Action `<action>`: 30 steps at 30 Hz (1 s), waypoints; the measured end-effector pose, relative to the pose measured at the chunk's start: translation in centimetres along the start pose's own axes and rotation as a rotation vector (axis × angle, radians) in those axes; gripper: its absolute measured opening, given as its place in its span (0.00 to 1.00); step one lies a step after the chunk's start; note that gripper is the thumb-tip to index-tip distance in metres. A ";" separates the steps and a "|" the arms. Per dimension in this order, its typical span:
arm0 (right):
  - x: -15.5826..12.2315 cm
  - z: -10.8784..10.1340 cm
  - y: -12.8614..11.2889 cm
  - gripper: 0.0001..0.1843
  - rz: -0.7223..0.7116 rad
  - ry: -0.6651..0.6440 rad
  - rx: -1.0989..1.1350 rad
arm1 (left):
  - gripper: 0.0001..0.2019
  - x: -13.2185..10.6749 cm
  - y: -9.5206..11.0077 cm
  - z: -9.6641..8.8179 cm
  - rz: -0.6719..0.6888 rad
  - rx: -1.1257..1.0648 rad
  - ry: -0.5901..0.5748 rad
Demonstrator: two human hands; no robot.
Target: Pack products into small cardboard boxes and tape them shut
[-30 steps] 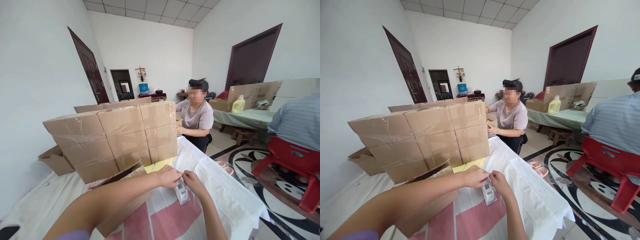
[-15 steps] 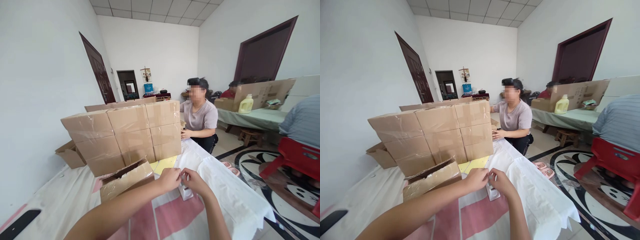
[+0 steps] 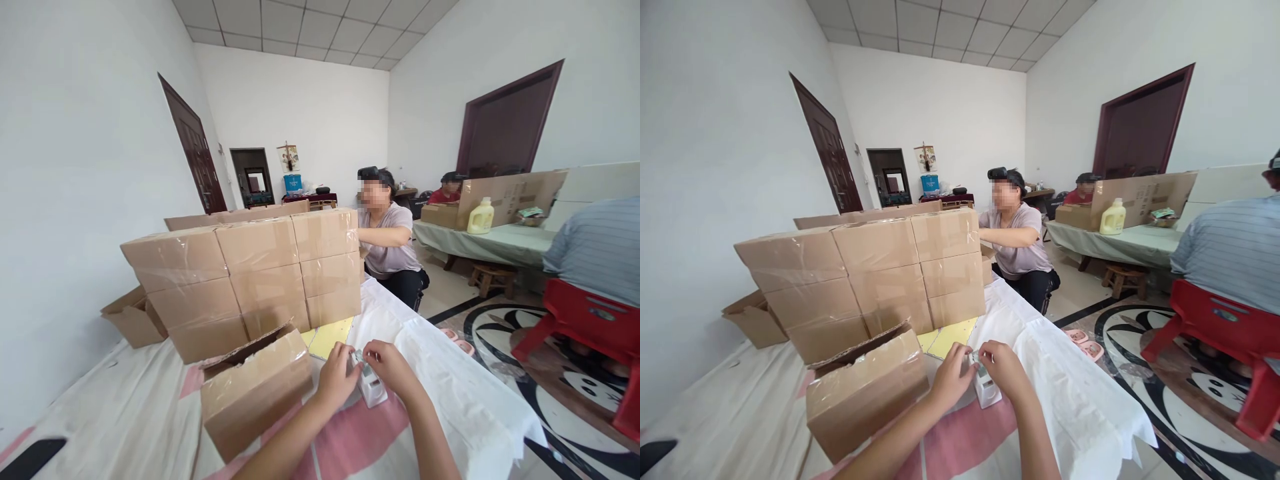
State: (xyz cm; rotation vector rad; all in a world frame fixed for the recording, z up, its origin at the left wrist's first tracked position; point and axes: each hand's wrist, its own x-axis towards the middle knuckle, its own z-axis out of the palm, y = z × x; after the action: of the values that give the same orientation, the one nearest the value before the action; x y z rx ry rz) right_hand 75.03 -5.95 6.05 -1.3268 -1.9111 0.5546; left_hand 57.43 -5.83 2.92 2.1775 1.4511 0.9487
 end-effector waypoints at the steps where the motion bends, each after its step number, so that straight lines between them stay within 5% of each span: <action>1: -0.1 -0.1 -0.2 0.12 0.002 -0.004 -0.017 | 0.13 -0.1 -0.2 0.5 -0.015 -0.060 0.013; 7: -0.2 -0.5 -1.2 0.12 0.043 -0.033 -0.144 | 0.16 -0.6 -0.8 2.1 -0.058 -0.222 0.082; 12: -0.2 -1.5 -2.8 0.13 0.019 -0.042 -0.290 | 0.18 -1.2 -1.3 2.0 0.043 -0.160 0.088; 21: -4.3 -2.0 -3.4 0.14 -0.126 -0.131 -0.700 | 0.17 -1.5 -0.7 1.3 0.184 -0.106 0.112; 30: -6.2 -0.7 -3.8 0.13 -0.126 -0.064 -0.873 | 0.19 -1.5 -0.8 1.2 0.159 -0.114 -0.016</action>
State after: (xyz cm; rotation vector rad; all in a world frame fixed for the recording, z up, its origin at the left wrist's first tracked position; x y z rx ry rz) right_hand 74.53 -13.16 7.15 -1.6791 -2.3789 -0.3696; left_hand 57.41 -6.82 1.06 2.2364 1.1993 1.0379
